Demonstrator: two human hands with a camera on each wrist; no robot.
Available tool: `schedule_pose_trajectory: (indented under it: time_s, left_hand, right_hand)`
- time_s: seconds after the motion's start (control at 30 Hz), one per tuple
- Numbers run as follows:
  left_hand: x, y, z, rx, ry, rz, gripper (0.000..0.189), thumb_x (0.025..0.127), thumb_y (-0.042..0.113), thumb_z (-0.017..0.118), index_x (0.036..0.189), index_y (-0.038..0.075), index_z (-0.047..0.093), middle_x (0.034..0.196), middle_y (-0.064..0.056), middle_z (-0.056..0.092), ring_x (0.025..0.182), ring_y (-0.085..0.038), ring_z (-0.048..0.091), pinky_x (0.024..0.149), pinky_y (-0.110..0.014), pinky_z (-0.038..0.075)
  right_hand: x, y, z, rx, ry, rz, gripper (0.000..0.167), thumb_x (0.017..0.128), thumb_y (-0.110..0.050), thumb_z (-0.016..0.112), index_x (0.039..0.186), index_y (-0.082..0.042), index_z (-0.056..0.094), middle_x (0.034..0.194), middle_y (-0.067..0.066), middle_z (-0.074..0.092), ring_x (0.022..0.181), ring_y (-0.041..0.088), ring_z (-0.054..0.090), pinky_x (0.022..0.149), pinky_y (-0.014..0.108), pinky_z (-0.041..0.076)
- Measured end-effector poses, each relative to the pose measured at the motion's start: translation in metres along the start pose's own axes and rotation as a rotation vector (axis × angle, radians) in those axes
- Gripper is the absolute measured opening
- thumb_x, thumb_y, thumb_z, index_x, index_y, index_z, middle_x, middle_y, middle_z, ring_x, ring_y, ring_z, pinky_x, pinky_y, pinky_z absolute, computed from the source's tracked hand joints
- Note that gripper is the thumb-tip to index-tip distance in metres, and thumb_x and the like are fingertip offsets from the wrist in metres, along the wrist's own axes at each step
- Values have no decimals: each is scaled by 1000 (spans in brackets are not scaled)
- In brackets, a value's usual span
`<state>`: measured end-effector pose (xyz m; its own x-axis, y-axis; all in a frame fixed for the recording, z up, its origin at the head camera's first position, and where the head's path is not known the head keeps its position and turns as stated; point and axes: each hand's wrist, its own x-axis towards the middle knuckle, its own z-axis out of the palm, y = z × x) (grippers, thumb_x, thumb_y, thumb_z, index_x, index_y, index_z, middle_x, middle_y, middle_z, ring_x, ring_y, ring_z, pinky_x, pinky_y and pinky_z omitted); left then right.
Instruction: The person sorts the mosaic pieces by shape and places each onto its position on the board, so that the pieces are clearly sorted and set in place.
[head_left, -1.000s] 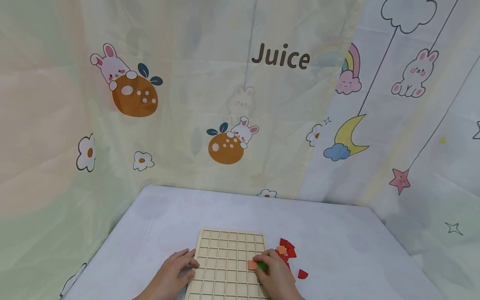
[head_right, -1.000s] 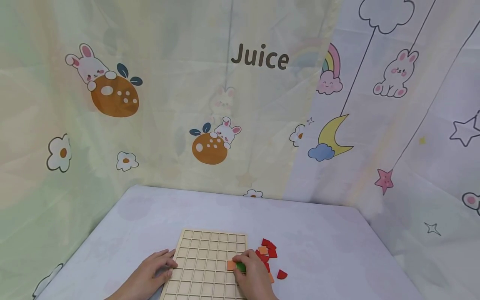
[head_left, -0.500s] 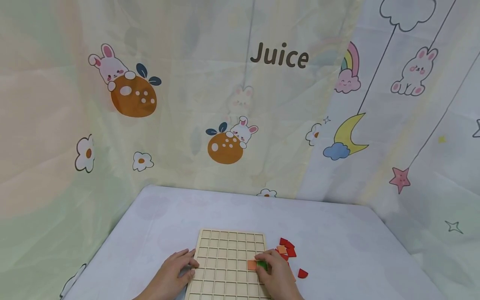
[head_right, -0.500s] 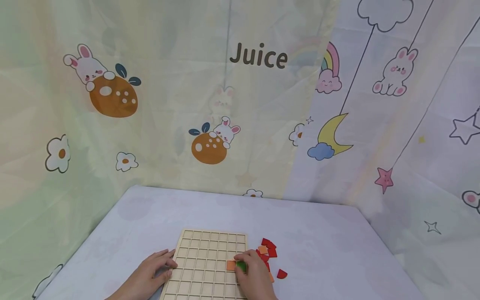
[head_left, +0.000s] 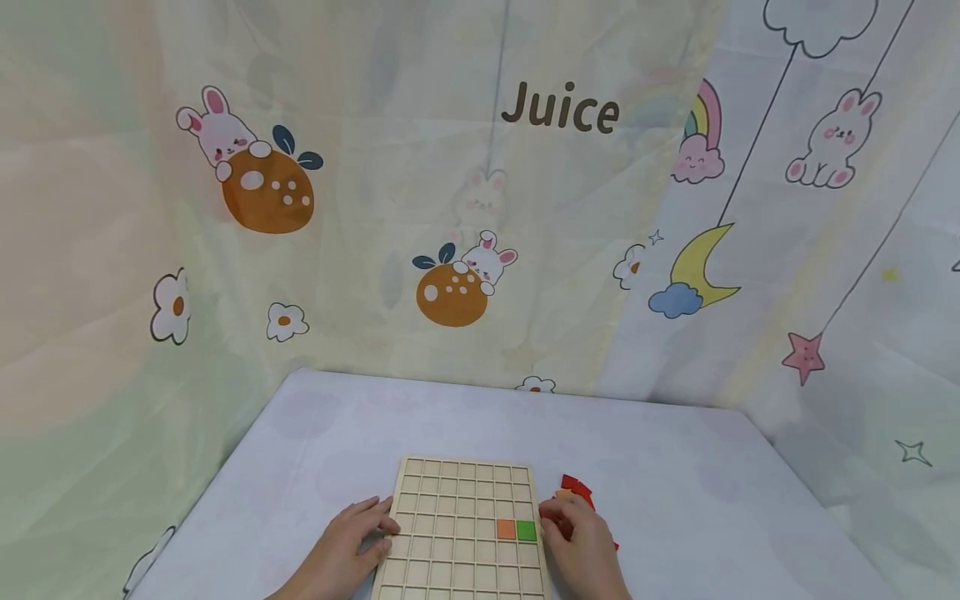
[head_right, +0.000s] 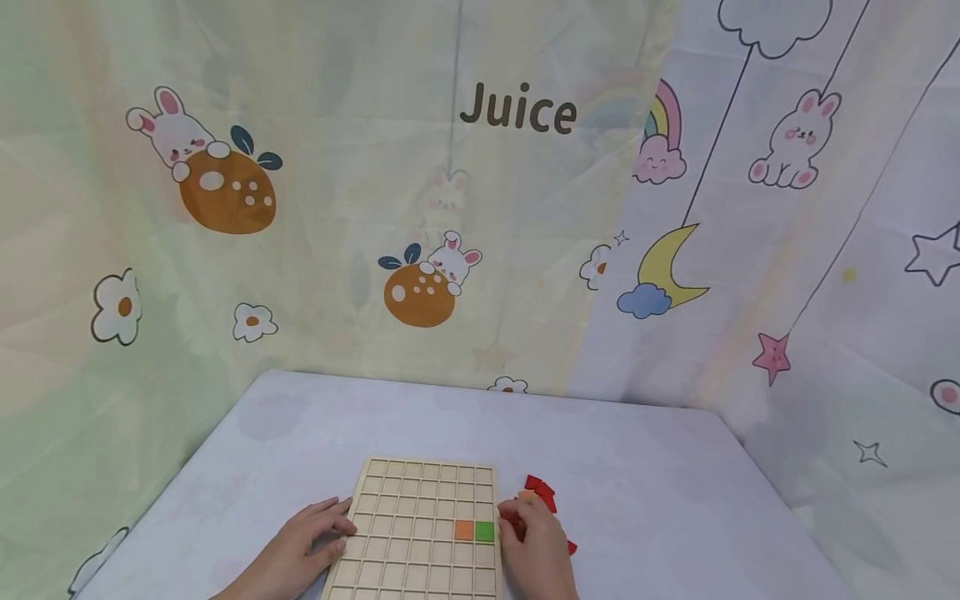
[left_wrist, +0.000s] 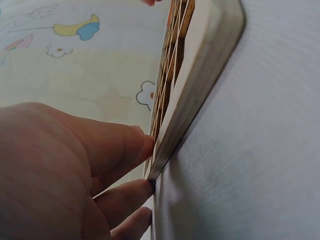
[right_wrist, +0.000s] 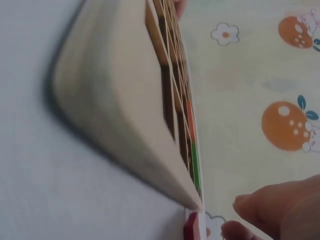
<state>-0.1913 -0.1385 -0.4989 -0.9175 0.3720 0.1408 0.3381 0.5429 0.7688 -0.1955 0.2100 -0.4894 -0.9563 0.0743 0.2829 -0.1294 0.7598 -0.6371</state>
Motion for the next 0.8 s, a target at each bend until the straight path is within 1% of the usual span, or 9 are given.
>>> schedule_pose_trajectory:
  time_s: [0.1,0.2,0.27,0.33,0.43,0.5,0.6,0.73,0.8]
  left_hand:
    - [0,0,0,-2,-2,-4,7,92,25,67,98,28,66,142,-16,52,134,-48,37,100,-73,32]
    - [0,1,0,0,-3,-8,6,93,25,66,98,28,66,142,-16,51,134,-48,37,100,-73,32]
    - [1,1,0,2,-2,-9,6,93,26,66,98,28,66,143,-15,51,135,-48,36,100,-73,32]
    - [1,2,1,4,3,-11,6,93,25,65,98,29,66,143,-15,51,135,-47,36,101,-73,31]
    - [2,3,1,1,5,-23,6,93,25,65,98,29,66,143,-14,51,135,-46,36,101,-74,31]
    - [2,3,0,-3,2,-31,6,93,26,65,98,29,66,144,-14,50,136,-46,35,101,-74,30]
    - [2,3,0,-11,-6,-39,5,93,26,65,98,29,66,145,-14,50,136,-47,34,101,-74,29]
    - [1,2,0,-11,-8,-35,5,94,28,65,98,29,66,145,-14,50,136,-47,34,101,-74,29]
    - [1,1,0,-9,-7,-30,5,94,28,65,98,30,66,144,-14,50,136,-47,34,101,-75,29]
  right_hand:
    - [1,4,-2,-36,35,14,19,83,-8,75,99,-18,74,112,-2,67,111,20,62,86,38,57]
    - [3,7,-5,-51,57,43,20,83,-8,75,102,-16,74,115,0,67,106,18,63,85,37,58]
    - [4,8,-7,-66,57,70,20,83,-9,75,102,-15,74,108,-1,67,94,15,61,75,29,56]
    - [5,10,-11,-85,52,97,22,82,-11,76,104,-14,74,98,-2,64,83,13,56,64,22,50]
    - [6,13,-16,-112,23,128,23,82,-12,77,105,-12,74,90,-1,59,75,13,48,56,20,42]
    - [7,15,-19,-124,9,148,22,82,-13,77,104,-13,74,91,-1,59,77,14,49,57,21,42]
    - [8,19,-22,-134,-14,168,19,83,-13,76,101,-13,75,93,1,61,79,15,51,60,23,47]
    - [8,23,-24,-139,-26,203,17,83,-11,76,100,-11,75,91,1,62,78,16,52,62,25,52]
    - [9,25,-25,-144,-33,214,17,82,-10,76,99,-9,75,90,1,63,76,16,52,62,25,53]
